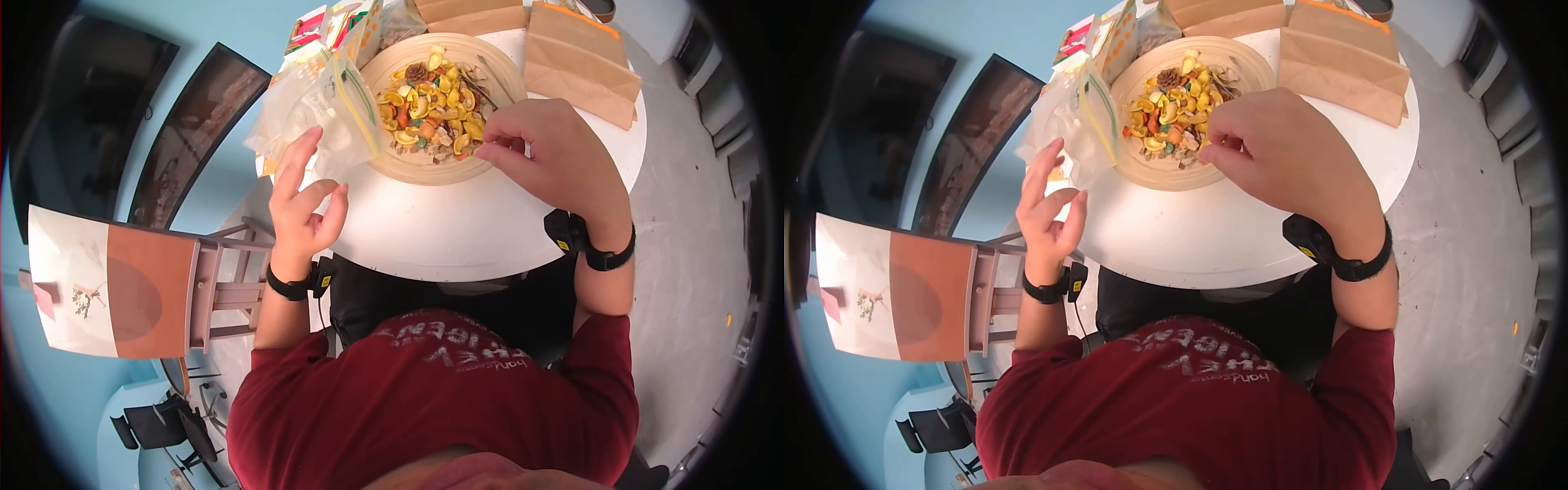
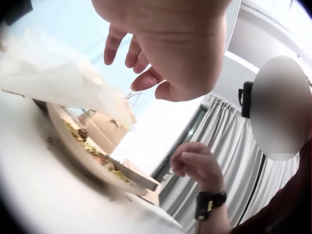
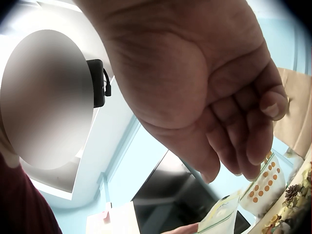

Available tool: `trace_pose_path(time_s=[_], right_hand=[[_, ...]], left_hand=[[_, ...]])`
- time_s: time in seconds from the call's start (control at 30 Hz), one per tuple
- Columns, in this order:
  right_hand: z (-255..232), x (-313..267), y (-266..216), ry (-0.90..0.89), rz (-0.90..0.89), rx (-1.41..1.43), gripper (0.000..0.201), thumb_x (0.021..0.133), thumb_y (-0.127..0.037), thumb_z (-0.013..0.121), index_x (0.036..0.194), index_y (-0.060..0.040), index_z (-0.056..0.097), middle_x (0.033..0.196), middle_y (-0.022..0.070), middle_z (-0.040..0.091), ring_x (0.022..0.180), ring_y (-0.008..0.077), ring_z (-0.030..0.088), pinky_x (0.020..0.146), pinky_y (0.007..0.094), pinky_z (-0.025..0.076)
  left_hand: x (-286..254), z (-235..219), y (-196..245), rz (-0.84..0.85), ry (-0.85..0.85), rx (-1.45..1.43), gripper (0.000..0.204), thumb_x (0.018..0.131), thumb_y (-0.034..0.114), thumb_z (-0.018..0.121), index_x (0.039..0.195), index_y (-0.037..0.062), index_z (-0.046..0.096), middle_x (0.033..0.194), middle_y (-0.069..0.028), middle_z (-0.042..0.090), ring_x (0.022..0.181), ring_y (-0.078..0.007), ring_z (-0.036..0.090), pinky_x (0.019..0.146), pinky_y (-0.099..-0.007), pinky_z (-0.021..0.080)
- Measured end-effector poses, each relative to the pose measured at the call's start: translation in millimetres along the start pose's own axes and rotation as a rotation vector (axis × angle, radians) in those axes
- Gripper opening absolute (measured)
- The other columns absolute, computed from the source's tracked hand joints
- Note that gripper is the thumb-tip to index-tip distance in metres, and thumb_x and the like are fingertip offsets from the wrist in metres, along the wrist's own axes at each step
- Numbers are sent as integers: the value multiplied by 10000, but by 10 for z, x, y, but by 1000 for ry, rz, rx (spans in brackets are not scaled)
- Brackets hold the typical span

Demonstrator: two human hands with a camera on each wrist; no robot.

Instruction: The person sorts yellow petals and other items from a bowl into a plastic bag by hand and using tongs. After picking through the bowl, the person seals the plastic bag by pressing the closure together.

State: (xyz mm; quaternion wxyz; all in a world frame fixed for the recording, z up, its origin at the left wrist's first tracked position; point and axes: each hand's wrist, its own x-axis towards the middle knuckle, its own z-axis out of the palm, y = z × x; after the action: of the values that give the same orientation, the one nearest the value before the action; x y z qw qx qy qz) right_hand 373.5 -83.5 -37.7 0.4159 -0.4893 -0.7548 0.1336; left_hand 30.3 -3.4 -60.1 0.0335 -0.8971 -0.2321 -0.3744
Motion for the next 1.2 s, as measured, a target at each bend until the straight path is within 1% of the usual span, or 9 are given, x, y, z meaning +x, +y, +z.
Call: trace_pose_path(time_s=[0.07, 0.1, 0.23, 0.43, 0.63, 0.8, 0.9, 1.13, 1.2], right_hand=[[-10, -1, 37, -25, -29, -45, 162, 873, -142, 769, 847, -12, 674, 718, 114, 655, 667, 283, 625, 613, 378, 475], [-14, 0, 47, -35, -44, -68, 152, 876, -129, 778, 877, -8, 686, 727, 102, 666, 667, 253, 634, 610, 347, 481], [12, 16, 6, -34, 4, -27, 209, 873, -194, 745, 803, -24, 647, 728, 143, 637, 709, 351, 615, 647, 453, 474], [46, -32, 64, -46, 19, -103, 199, 878, -208, 742, 858, -24, 669, 765, 143, 660, 736, 346, 636, 661, 443, 487], [85, -44, 112, -67, -2, -131, 177, 872, -152, 735, 1013, -47, 710, 796, 138, 678, 782, 338, 666, 696, 432, 516], [314, 8, -34, -181, 6, 3, 276, 872, -131, 704, 1145, -111, 734, 850, 153, 708, 902, 365, 699, 792, 484, 560], [475, -46, -110, -239, -119, 44, 222, 884, -135, 695, 1100, -101, 735, 854, 163, 707, 901, 375, 700, 789, 480, 558], [570, 46, -127, -293, -62, 43, 208, 940, -244, 676, 859, -53, 702, 827, 159, 693, 849, 383, 683, 749, 497, 530], [598, 53, -109, -276, -52, 58, 242, 948, -261, 671, 828, -52, 697, 823, 157, 690, 840, 382, 678, 745, 503, 524]], left_hand=[[149, -62, 59, 14, 28, -36, 190, 739, -13, 743, 929, -8, 737, 1386, -287, 636, 1273, -458, 625, 1034, -489, 521], [227, -94, 99, -18, -36, -36, 338, 747, 13, 738, 1085, 24, 745, 1437, -303, 585, 1321, -477, 580, 1072, -509, 492], [696, 16, 187, 25, -321, 148, 670, 731, 57, 727, 1390, 164, 686, 1608, -293, 395, 1449, -490, 439, 1164, -536, 406], [750, 339, 41, 111, -530, 338, 606, 717, -17, 678, 1304, 130, 716, 1613, -300, 381, 1492, -483, 393, 1196, -539, 392], [771, 253, 76, 94, -401, 147, 250, 746, -83, 667, 976, 14, 670, 1592, -286, 436, 1446, -475, 468, 1150, -478, 453], [743, -18, 418, 42, -342, -2, 196, 768, -48, 672, 952, 16, 649, 1564, -301, 461, 1351, -485, 549, 1097, -484, 487], [699, -103, 491, 19, -290, -60, 168, 766, -37, 670, 924, 10, 634, 1540, -298, 498, 1332, -464, 576, 1090, -470, 496], [554, -438, 41, -163, -136, -286, 159, 700, -43, 625, 845, 1, 576, 1476, -305, 575, 1309, -411, 624, 1079, -480, 507], [537, -533, -55, -205, -192, -460, 309, 720, -75, 572, 1011, -26, 663, 1477, -308, 569, 1316, -412, 614, 1108, -490, 482]])
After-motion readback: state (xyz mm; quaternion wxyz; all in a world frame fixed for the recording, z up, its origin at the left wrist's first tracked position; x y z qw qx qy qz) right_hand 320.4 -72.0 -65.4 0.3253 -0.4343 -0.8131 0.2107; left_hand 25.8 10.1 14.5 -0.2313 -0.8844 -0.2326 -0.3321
